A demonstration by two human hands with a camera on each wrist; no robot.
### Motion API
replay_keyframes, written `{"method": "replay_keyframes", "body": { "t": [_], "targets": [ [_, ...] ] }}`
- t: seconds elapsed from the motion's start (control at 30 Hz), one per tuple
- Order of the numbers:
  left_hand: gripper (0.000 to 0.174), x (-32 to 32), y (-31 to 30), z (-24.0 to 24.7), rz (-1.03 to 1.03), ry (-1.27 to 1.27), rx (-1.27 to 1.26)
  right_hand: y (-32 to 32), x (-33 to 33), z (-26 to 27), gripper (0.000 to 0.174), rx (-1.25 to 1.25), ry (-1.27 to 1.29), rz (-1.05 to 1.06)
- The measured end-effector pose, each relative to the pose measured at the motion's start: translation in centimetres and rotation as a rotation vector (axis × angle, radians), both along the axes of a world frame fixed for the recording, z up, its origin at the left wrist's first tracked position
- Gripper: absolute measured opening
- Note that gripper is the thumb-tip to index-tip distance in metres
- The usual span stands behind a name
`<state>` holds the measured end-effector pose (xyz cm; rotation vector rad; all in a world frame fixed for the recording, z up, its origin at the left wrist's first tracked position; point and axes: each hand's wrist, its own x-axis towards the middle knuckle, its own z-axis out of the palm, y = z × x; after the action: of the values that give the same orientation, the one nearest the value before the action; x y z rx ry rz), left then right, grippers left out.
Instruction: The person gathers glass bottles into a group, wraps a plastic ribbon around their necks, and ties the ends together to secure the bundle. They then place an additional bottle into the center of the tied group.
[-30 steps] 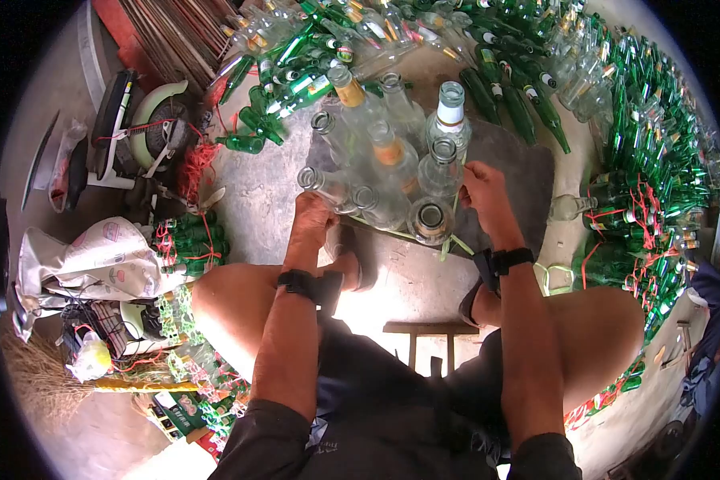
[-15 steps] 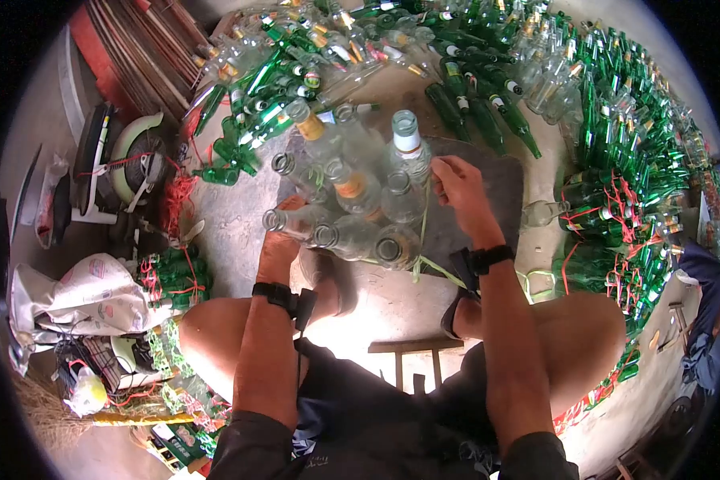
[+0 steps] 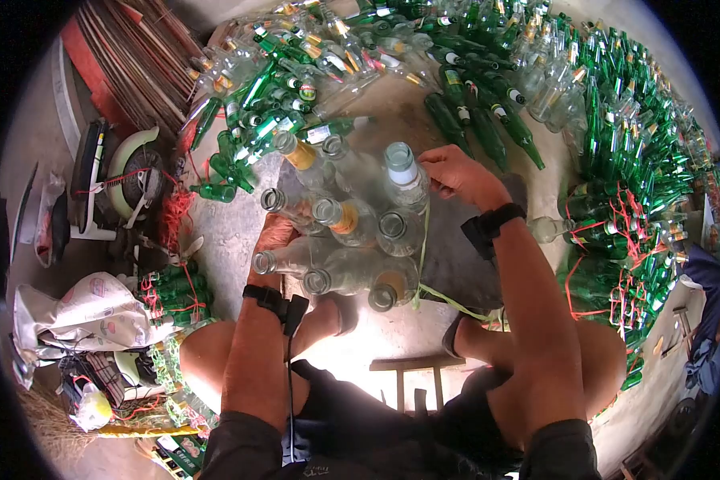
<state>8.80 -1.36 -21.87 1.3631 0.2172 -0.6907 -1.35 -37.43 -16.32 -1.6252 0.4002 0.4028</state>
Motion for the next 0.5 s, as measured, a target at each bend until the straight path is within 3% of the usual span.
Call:
{"method": "replay_keyframes", "body": {
  "t": [0.1, 0.2, 0.27, 0.33, 0.4, 0.43, 0.5],
  "targets": [
    [0.02, 0.1, 0.4, 0.3, -0.072, 0.031, -0.086, -0.9, 1.4, -1.7, 0.028, 0.027, 0.027, 0.05],
    [0.03, -1.6, -1.9, 6.9, -0.072, 0.047, 0.015, -1.0, 1.9, -0.9, 0.024, 0.059, -0.019, 0.118],
    [0.035, -1.1, -0.3, 2.8, -0.085, -0.003, -0.072, -1.5, 2.7, -1.9, 0.02, 0.055, -0.062, 0.185],
    [0.04, -1.3, -0.4, 3.0, -0.101, -0.052, -0.159, -1.9, 3.3, -3.4, 0.018, 0.051, -0.103, 0.249],
    [0.047, -1.8, -0.6, 4.5, -0.223, -0.137, -0.13, -1.9, 4.0, -4.7, 0.021, 0.255, -0.062, 0.255],
    [0.047, -2.6, -0.9, 5.7, -0.218, -0.136, -0.127, -1.6, 4.3, -4.6, 0.021, 0.258, -0.06, 0.26],
    [0.056, -4.5, -1.6, 7.5, 0.012, -0.131, -0.238, -1.3, 4.6, -4.5, 0.024, 0.178, -0.021, 0.311]
  ]
}}
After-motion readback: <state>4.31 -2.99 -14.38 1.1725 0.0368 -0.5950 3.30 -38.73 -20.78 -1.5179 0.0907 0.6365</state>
